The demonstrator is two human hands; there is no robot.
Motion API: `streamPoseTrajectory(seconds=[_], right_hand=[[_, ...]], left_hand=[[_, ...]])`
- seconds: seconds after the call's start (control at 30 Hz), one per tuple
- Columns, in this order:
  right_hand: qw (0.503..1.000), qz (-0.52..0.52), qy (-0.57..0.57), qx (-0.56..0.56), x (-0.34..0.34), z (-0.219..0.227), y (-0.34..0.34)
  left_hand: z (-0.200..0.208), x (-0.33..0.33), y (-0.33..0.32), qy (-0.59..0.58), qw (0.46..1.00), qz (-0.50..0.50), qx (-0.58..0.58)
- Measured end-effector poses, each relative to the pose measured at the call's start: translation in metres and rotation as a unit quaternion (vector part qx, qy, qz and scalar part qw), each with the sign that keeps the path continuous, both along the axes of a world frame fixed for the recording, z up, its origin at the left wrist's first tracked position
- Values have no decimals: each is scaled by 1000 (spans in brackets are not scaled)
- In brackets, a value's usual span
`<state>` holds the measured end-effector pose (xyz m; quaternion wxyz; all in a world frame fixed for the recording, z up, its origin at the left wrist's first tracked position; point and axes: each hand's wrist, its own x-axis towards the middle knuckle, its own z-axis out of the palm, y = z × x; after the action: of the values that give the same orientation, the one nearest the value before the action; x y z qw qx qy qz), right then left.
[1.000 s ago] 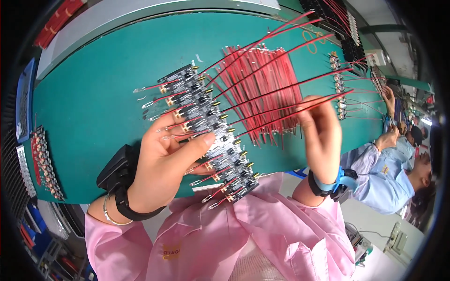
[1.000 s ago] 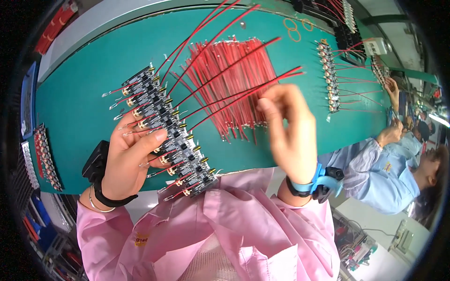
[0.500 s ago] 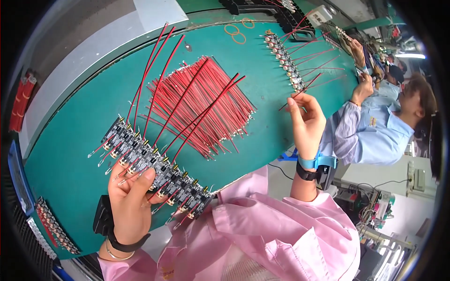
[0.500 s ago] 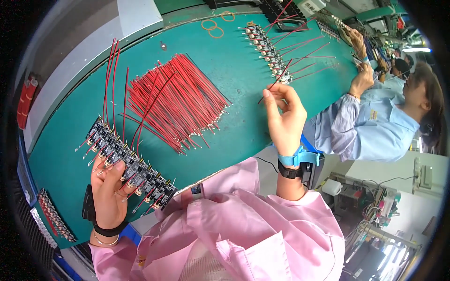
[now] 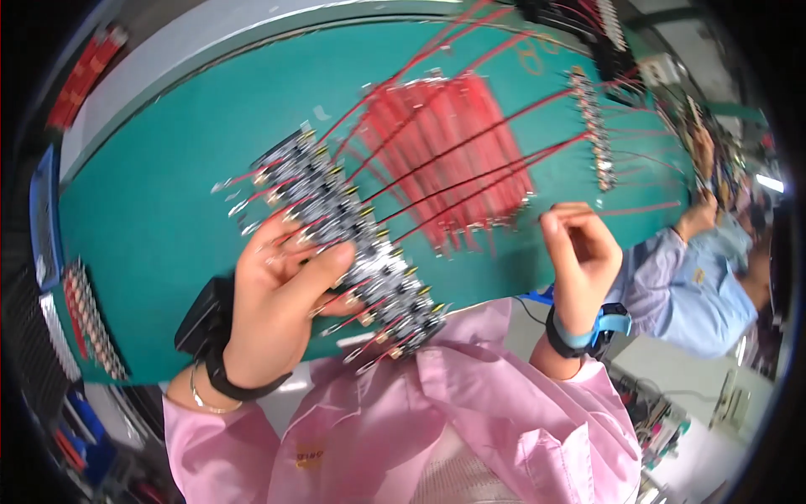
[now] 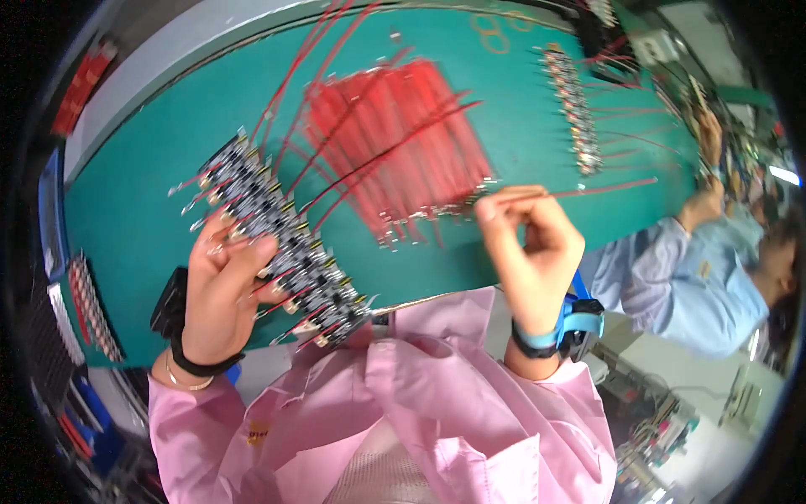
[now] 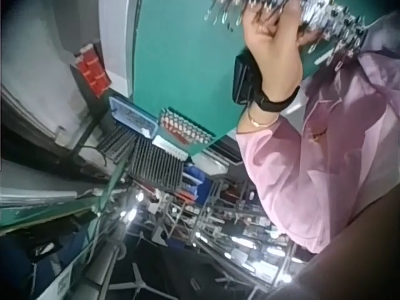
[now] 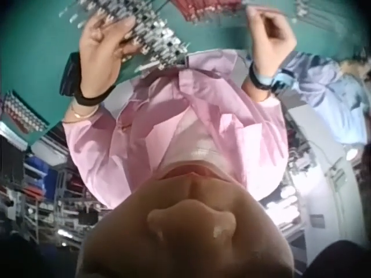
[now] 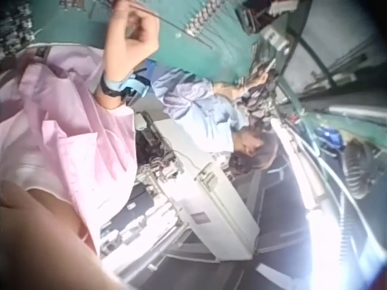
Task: The person picks up red wires from a pile and inserts them into a circuit board before setting it aside and repeating the process with another board.
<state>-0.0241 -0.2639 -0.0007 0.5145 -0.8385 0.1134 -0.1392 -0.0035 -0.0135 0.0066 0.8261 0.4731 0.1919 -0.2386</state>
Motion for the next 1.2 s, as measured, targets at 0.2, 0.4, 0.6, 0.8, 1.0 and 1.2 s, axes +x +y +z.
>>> streamPoseTrajectory(seconds=[0.2,0.4,0.6,0.8,1.0,1.2], right_hand=[[966,244,-84,22,12,10,63],[960,257,-93,-57,14,8,69],[960,256,-98,-53,14,3,68],[964,245,-98,-39,13,1,68],[955,265,-110,-82,14,3,68],[954,251,-121,-108,15,8,70]], left_hand=[[-1,5,1,-30,999,-19,-16],[-1,3,2,-45,998,-15,-36],[-2,3,2,-38,999,-10,-32],[-1,4,2,-37,999,-21,-31],[-1,3,2,-36,999,-15,-32],[-2,3,2,-36,999,-10,-34]])
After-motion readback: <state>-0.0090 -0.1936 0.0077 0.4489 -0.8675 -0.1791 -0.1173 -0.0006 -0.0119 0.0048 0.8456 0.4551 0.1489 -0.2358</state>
